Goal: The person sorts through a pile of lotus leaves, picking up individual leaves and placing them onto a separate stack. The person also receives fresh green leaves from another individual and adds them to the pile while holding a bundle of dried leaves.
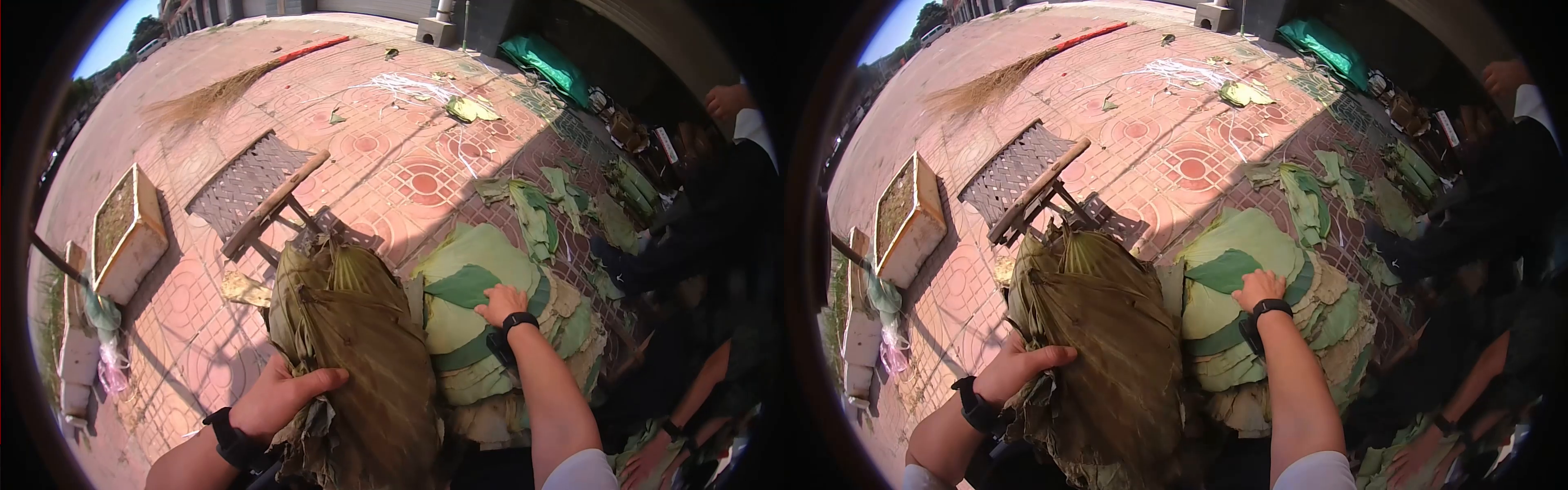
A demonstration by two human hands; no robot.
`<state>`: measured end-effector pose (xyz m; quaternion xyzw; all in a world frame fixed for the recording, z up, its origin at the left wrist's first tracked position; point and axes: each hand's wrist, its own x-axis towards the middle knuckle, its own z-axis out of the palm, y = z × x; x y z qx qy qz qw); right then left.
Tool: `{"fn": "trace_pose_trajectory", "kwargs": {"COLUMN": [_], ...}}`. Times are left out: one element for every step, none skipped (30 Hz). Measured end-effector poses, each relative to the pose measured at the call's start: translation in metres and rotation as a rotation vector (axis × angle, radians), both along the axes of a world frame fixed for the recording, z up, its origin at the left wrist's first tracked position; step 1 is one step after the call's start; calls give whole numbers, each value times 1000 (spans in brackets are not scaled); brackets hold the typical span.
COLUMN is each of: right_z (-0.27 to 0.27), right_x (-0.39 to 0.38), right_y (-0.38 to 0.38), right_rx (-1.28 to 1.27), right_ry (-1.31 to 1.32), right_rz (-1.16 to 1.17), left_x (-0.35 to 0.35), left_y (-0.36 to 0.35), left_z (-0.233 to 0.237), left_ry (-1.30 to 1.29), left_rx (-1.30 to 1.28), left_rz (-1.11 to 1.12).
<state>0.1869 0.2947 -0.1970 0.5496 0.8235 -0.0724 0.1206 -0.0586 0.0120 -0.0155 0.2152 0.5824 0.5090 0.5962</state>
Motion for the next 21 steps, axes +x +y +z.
{"fn": "trace_pose_trajectory", "kwargs": {"right_z": [3,8,17,29,43,64,90,116,133,147,164,174,172,166,157,157,156,153,143,127,111], "right_x": [2,5,11,21,32,46,64,83,105,129,151,172,194,214,230,233,231,226,220,213,204], "right_y": [4,7,10,11,11,6,-3,-13,-29,-51,-79,-105,-125,-144,-159,-170,-177,-182,-181,-173,-164], "right_rx": [-12,-16,58,135,215,209,205,202,197,191,119,48,43,35,-42,-132,-139,-149,-76,-3,71], "right_ry": [46,91,127,160,190,226,258,285,382,481,476,476,367,261,114,162,299,437,471,504,536], "right_rz": [-9,-20,6,32,61,105,154,206,244,280,228,171,164,150,78,-3,-53,-100,-90,-78,-65], "left_x": [2,3,4,5,7,10,13,17,20,22,23,25,28,31,34,36,38,40,42,43,45], "left_y": [2,4,5,6,7,7,8,7,7,7,7,8,8,9,11,13,15,14,14,14,15], "left_z": [0,0,-1,-4,-4,-1,2,6,6,3,0,-1,-3,-4,-4,-6,-9,-8,-2,-1,-3], "left_ry": [5,9,13,15,16,24,29,30,33,39,50,61,74,90,60,59,60,62,51,49,47], "left_rx": [-10,-13,-11,-7,0,-16,-30,-40,5,49,91,108,121,132,76,69,59,43,3,-1,-5], "left_rz": [-6,-14,-24,-35,-44,-50,-54,-54,-63,-73,-86,-78,-73,-73,-64,-52,-37,-20,-38,-27,-15]}}
